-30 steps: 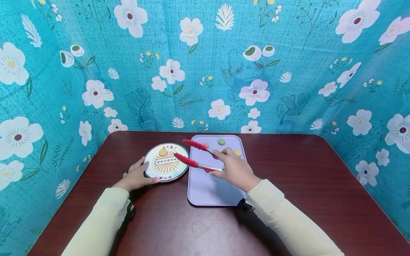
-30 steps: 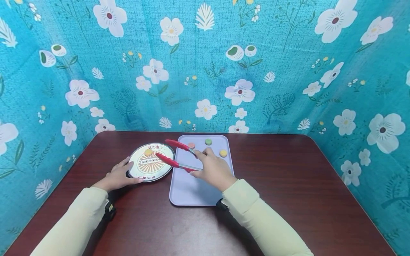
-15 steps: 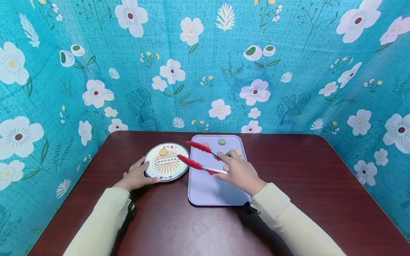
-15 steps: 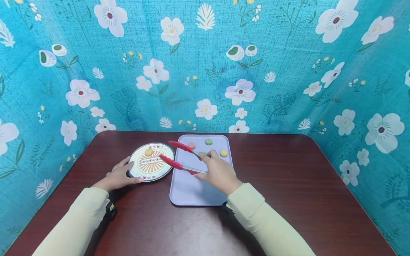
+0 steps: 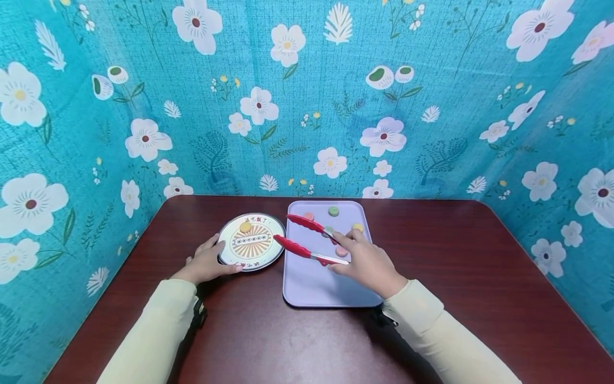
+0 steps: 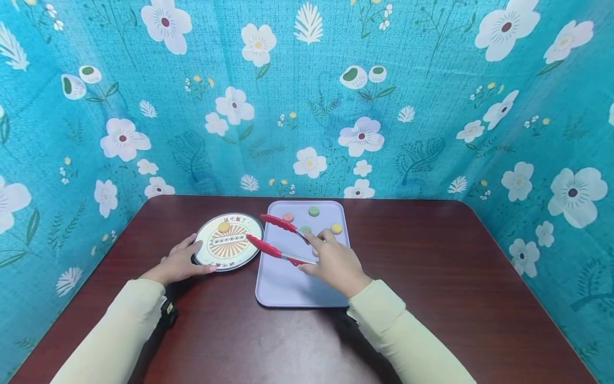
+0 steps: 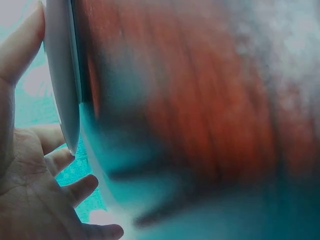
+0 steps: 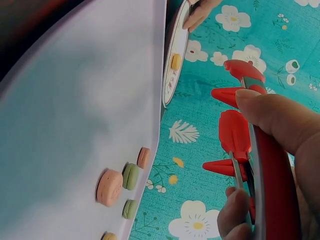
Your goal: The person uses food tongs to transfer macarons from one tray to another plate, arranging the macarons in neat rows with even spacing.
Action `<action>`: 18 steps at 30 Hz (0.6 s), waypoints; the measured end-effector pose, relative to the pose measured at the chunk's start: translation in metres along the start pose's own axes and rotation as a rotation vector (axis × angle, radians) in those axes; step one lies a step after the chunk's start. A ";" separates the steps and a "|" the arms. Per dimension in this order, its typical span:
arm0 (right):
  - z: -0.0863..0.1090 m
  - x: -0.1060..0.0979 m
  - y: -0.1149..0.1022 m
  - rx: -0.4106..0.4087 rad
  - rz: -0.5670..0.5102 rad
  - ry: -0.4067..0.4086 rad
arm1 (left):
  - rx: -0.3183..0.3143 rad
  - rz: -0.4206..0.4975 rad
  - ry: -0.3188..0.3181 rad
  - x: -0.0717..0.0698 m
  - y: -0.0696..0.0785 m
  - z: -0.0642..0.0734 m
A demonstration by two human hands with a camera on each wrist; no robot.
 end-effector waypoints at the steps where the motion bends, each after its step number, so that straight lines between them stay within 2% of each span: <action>1: 0.001 0.000 0.001 0.003 0.000 -0.001 | -0.002 0.003 -0.003 0.000 0.000 0.000; 9: 0.005 -0.003 0.013 0.036 0.008 -0.009 | -0.013 0.035 -0.016 -0.001 0.000 0.000; 18: 0.011 -0.002 0.031 0.060 -0.002 -0.006 | -0.014 0.022 -0.020 0.000 0.001 0.000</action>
Point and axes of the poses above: each hand's wrist, its own z-axis away from the middle knuckle, its own x-axis out of the palm, y = z × x, the point moved 7 cm from there along -z, towards the middle knuckle, and after that the axes turned 9 degrees about -y, right-handed, at the moved point
